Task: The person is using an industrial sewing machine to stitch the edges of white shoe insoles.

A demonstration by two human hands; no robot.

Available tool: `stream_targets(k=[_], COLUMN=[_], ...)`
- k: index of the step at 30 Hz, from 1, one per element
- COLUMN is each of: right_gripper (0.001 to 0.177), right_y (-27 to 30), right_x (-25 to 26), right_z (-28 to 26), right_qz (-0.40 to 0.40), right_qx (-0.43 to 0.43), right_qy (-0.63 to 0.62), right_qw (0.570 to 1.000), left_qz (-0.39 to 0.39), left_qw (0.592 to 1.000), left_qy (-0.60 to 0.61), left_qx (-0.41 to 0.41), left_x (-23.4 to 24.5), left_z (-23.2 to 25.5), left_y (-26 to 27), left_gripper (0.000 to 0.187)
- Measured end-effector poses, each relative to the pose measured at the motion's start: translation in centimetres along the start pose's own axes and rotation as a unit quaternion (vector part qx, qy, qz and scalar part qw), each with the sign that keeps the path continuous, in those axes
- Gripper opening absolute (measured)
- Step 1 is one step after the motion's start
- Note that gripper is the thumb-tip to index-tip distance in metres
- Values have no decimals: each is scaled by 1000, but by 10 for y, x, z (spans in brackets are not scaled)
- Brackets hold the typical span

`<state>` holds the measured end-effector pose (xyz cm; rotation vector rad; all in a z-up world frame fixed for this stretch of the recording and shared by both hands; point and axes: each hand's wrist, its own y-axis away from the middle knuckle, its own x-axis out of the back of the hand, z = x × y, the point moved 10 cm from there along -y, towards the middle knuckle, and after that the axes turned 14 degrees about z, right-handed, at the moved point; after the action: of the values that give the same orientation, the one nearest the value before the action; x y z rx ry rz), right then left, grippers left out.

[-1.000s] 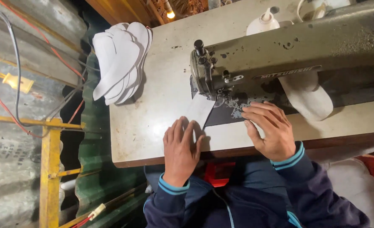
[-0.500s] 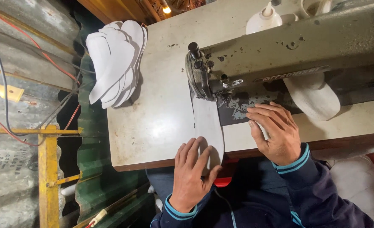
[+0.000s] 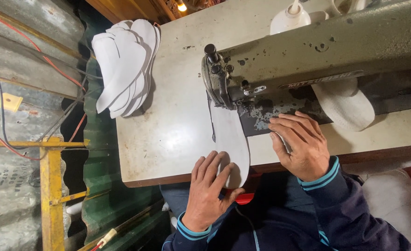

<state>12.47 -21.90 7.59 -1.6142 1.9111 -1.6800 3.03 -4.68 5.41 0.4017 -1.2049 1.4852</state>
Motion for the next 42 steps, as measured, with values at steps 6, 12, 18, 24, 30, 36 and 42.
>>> stream_targets(k=[6,12,18,24,30,36,42], right_gripper=[17,16,16,16,16,16,18], right_y=[3,1,3,0,0,2,4], right_x=[-1,1,1,3,3,3,3], right_z=[2,0,1,0,0,1,3], right_qz=[-1,-2,-2,0,0,-2,1], right_qx=[6,6,10,15,20,18,18], right_qy=[12,5,14,10,17,19,19], right_qw=[1000,1000,1000,1000,1000,1000,1000], left_qz=[1,12,11,6,13,30,29], left_qw=[1000,999,999,999,999,998,998], left_qy=[-11,-36,-41,-40,-34,-38,-44], left_qx=[7,-1,6,18,27,27,29], left_x=[-1,-6,-8,-13,-12,-10,-12], left_z=[-4,-10,-15,-20,-22,-22,-22], left_y=[-2,0,0,2,-1,-5,-7], left_gripper=[53,60,60,62,61,59,60])
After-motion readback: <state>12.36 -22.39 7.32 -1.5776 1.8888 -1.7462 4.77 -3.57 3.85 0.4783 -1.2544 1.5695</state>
